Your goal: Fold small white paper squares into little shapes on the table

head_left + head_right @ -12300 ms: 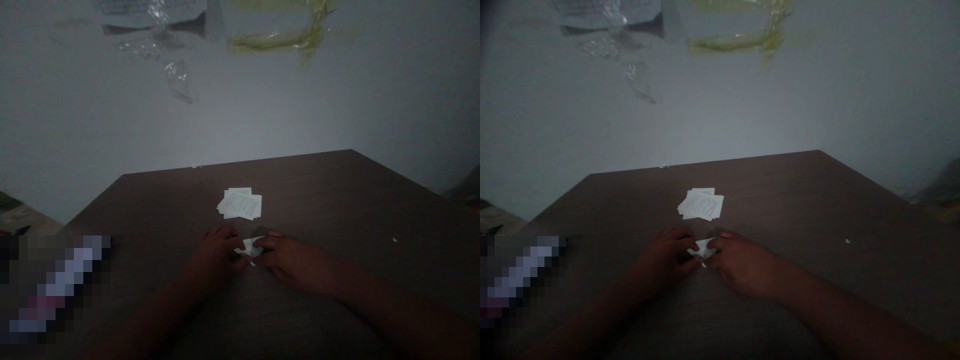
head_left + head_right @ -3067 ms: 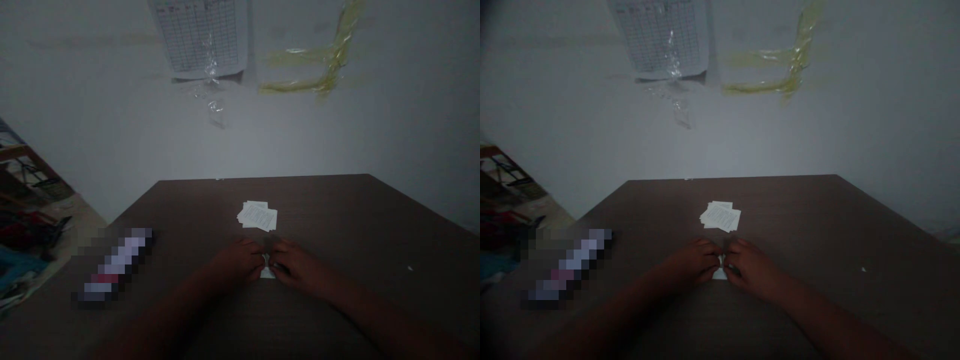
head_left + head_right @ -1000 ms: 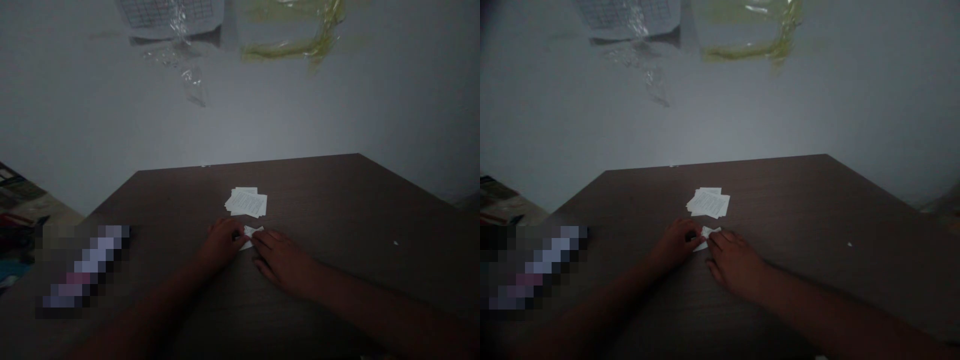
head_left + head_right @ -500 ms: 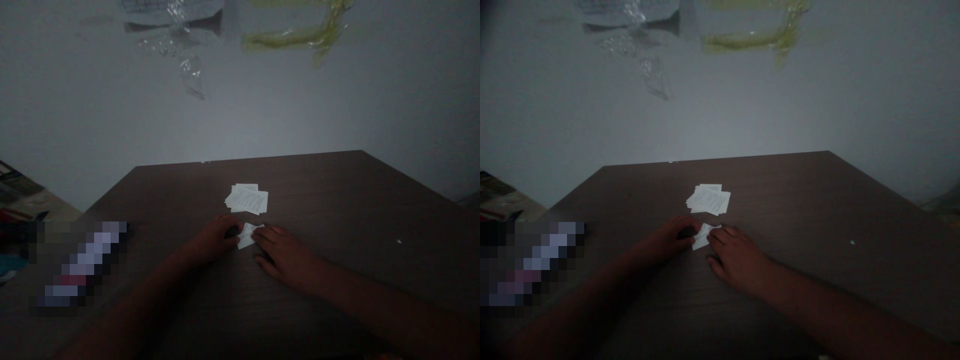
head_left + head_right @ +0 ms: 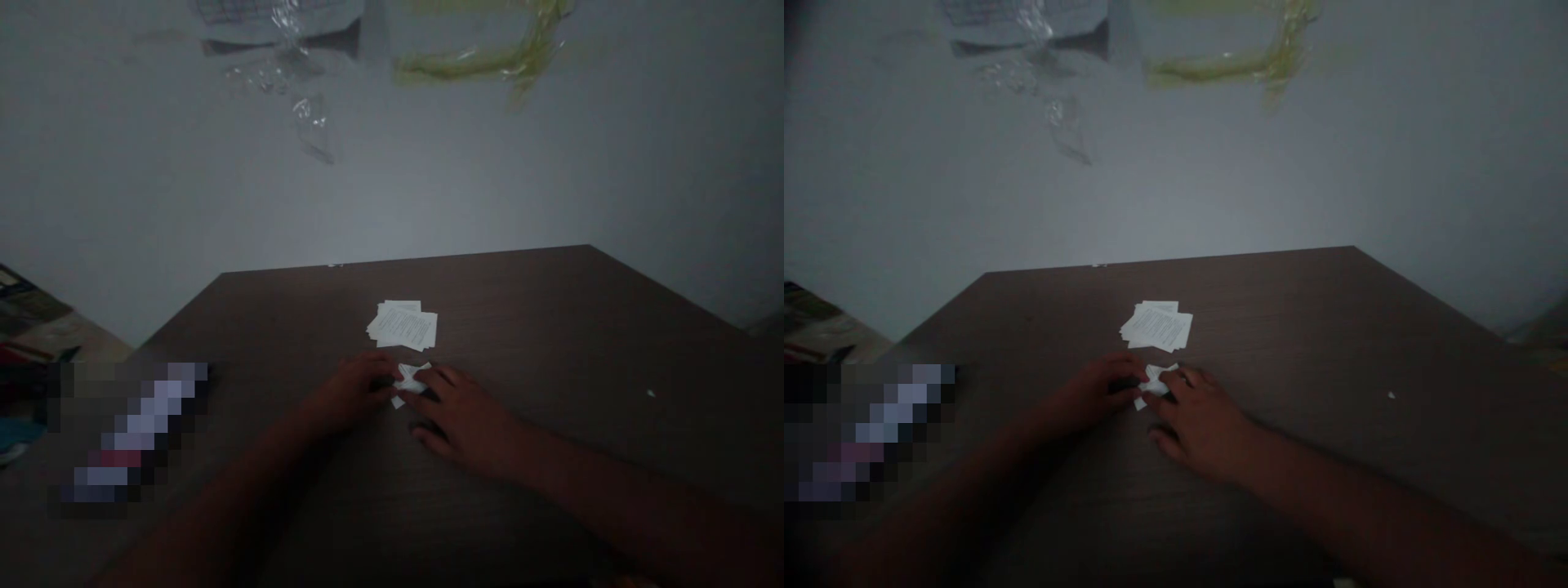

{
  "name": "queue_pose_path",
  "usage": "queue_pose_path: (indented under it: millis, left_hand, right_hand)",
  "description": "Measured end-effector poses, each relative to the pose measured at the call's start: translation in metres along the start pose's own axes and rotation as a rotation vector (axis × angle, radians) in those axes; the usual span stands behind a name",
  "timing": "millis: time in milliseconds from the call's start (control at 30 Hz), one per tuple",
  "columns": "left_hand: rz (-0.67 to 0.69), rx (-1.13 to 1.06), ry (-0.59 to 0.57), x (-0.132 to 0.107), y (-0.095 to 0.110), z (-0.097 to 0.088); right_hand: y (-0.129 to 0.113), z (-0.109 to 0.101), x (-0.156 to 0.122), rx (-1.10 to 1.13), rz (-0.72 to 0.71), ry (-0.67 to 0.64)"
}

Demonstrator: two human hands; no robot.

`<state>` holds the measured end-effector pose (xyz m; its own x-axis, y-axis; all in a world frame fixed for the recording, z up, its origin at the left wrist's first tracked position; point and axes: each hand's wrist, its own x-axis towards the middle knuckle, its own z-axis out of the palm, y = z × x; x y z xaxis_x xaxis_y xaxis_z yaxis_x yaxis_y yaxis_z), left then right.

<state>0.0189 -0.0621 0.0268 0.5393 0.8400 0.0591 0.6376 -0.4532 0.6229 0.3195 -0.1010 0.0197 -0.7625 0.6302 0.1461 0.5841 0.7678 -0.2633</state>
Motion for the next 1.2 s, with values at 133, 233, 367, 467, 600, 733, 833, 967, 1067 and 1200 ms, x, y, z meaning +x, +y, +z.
queue_pose_path:
  millis: [133,233,367,467,600,733,833,967,1067,1200]
  left_hand:
    - [-0.013,0.002,0.007,0.001,-0.004,0.001]
    - [-0.028,0.016,0.01,0.002,-0.006,0.002]
    - [-0.051,0.045,-0.006,0.002,-0.007,0.002]
    - [-0.039,0.064,-0.011,0.002,-0.007,0.002]
    - [-0.027,0.087,-0.001,0.001,-0.003,0.001]
    - [-0.06,0.128,-0.026,0.003,0.002,-0.001]
    - [-0.08,0.12,-0.038,0.004,0.006,-0.002]
    - [-0.088,0.141,-0.042,0.004,0.007,0.0]
    - [-0.055,0.178,-0.027,0.001,0.006,0.002]
    - [0.035,0.206,-0.015,-0.003,0.012,0.007]
  right_hand:
    - [-0.002,-0.001,0.001,0.008,0.031,-0.005]
    - [-0.003,-0.003,0.001,-0.028,0.079,-0.002]
    - [-0.003,-0.008,0.001,-0.095,0.139,0.025]
    - [-0.001,-0.011,0.001,-0.086,0.16,0.033]
    - [0.003,-0.012,0.0,-0.084,0.187,0.029]
    - [0.015,-0.017,-0.002,-0.125,0.267,0.041]
    - [0.024,-0.024,-0.002,-0.143,0.344,0.026]
    - [0.03,-0.028,-0.002,-0.138,0.325,-0.015]
    - [0.034,-0.026,0.0,-0.107,0.303,-0.023]
    - [0.041,-0.019,0.004,-0.044,0.281,0.061]
